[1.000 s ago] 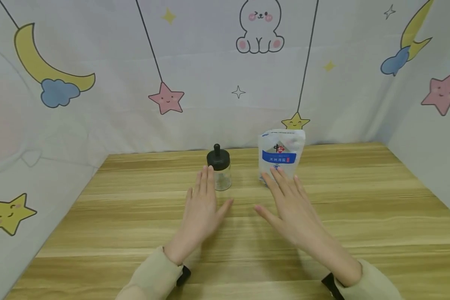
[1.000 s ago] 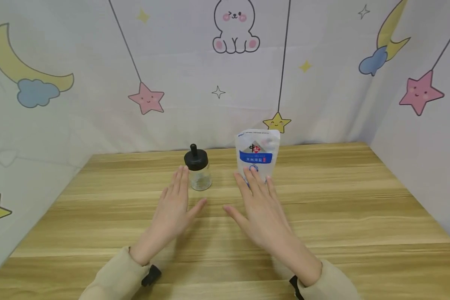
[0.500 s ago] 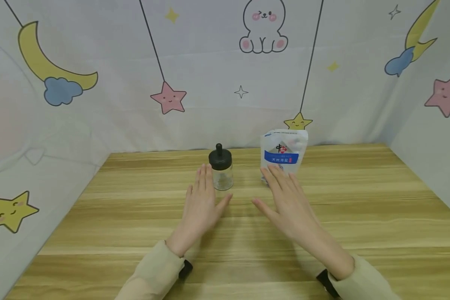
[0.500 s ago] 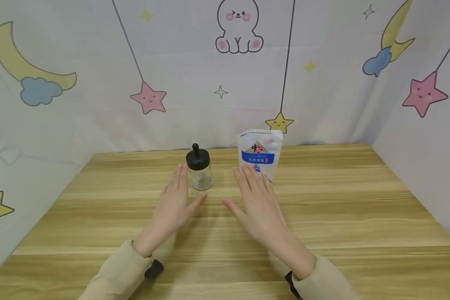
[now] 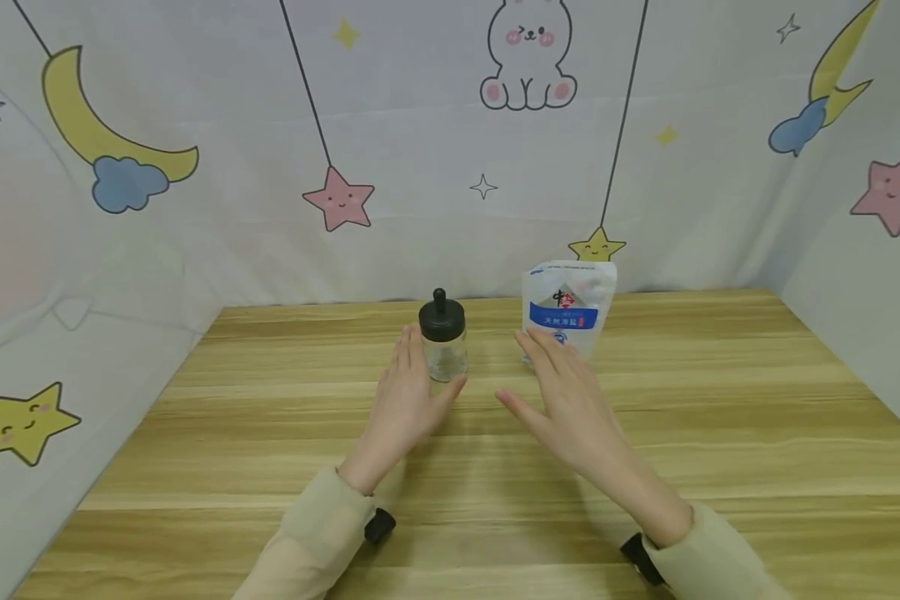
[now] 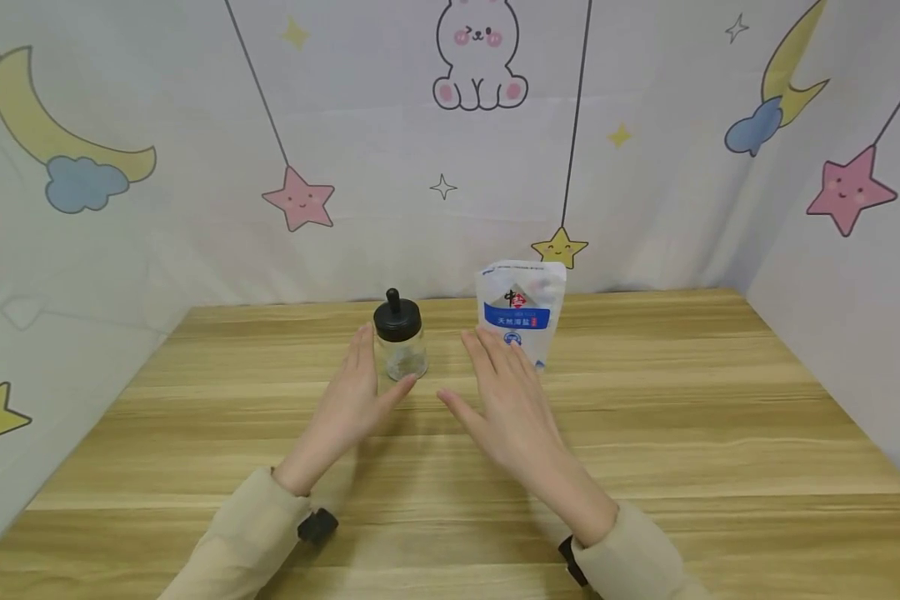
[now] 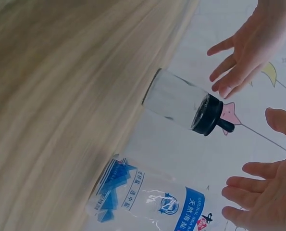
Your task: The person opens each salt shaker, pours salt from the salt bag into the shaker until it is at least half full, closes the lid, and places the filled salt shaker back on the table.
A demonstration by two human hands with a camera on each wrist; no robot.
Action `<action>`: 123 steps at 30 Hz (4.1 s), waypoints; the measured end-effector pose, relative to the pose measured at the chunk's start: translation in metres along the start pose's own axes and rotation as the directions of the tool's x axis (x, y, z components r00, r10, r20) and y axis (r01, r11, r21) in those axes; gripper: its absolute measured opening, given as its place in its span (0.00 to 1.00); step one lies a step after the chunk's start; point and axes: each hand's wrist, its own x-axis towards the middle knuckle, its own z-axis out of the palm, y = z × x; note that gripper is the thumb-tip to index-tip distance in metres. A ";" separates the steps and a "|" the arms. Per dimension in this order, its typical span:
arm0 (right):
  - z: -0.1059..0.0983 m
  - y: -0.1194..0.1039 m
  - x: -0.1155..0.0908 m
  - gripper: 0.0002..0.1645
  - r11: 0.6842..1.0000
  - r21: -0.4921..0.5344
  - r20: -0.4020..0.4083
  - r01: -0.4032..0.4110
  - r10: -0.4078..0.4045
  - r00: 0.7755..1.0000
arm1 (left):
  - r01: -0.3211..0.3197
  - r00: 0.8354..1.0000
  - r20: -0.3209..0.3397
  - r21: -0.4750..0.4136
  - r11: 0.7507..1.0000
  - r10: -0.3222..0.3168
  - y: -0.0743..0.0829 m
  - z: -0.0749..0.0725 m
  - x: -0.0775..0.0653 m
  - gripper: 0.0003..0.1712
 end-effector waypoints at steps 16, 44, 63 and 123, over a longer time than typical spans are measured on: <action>0.007 -0.004 0.015 0.42 1.000 0.025 -0.004 0.000 0.000 1.000 | 0.039 0.999 -0.020 -0.075 0.996 -0.041 -0.004 0.005 0.013 0.54; 0.017 -0.008 0.038 0.41 0.987 0.149 -0.010 -0.064 0.066 0.998 | 0.141 0.990 0.039 -0.283 0.949 -0.136 -0.010 0.009 0.031 0.57; 0.024 -0.005 0.058 0.43 0.962 0.257 0.070 -0.095 0.079 0.994 | 0.167 0.985 0.027 -0.397 0.903 -0.170 -0.015 0.015 0.043 0.55; 0.058 -0.017 0.115 0.49 0.838 0.461 0.200 -0.292 0.223 0.954 | 0.276 0.956 0.120 -0.685 0.674 -0.269 -0.017 0.030 0.070 0.37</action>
